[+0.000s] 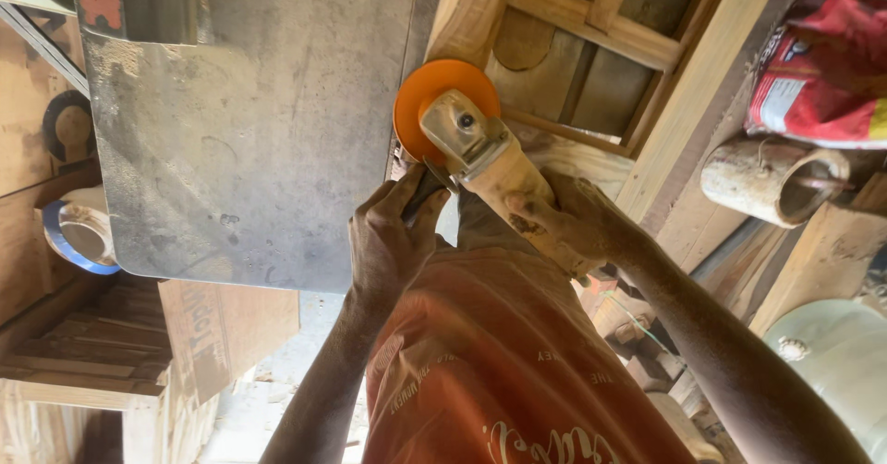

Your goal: The person sands a wooden window frame using a power sander. They move the tool along the surfaces and edges of the frame to smooth the wood.

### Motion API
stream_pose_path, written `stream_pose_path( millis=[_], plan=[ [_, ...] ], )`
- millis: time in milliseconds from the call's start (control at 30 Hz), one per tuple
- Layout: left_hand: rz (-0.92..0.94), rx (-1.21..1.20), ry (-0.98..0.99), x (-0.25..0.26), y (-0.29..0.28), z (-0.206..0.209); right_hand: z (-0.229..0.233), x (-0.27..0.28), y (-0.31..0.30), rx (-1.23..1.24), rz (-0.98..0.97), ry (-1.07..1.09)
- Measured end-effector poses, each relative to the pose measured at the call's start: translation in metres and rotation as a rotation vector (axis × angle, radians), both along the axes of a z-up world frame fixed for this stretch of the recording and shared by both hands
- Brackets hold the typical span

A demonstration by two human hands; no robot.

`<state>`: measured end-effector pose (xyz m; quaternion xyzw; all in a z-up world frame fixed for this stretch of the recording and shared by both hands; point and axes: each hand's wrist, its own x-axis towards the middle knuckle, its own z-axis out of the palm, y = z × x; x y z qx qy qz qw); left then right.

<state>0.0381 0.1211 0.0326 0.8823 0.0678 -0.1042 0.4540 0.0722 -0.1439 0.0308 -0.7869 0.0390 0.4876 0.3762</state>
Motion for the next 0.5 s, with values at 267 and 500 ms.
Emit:
stream_pose_path(
  millis=[267, 500],
  plan=[
    [0.042, -0.036, -0.067, 0.070, -0.023, -0.002, -0.016, 0.087, -0.032, -0.017, 0.130, 0.007],
    [0.023, -0.039, -0.135, 0.135, -0.048, -0.013, -0.016, 0.155, -0.057, -0.011, 0.125, 0.073]
  ],
)
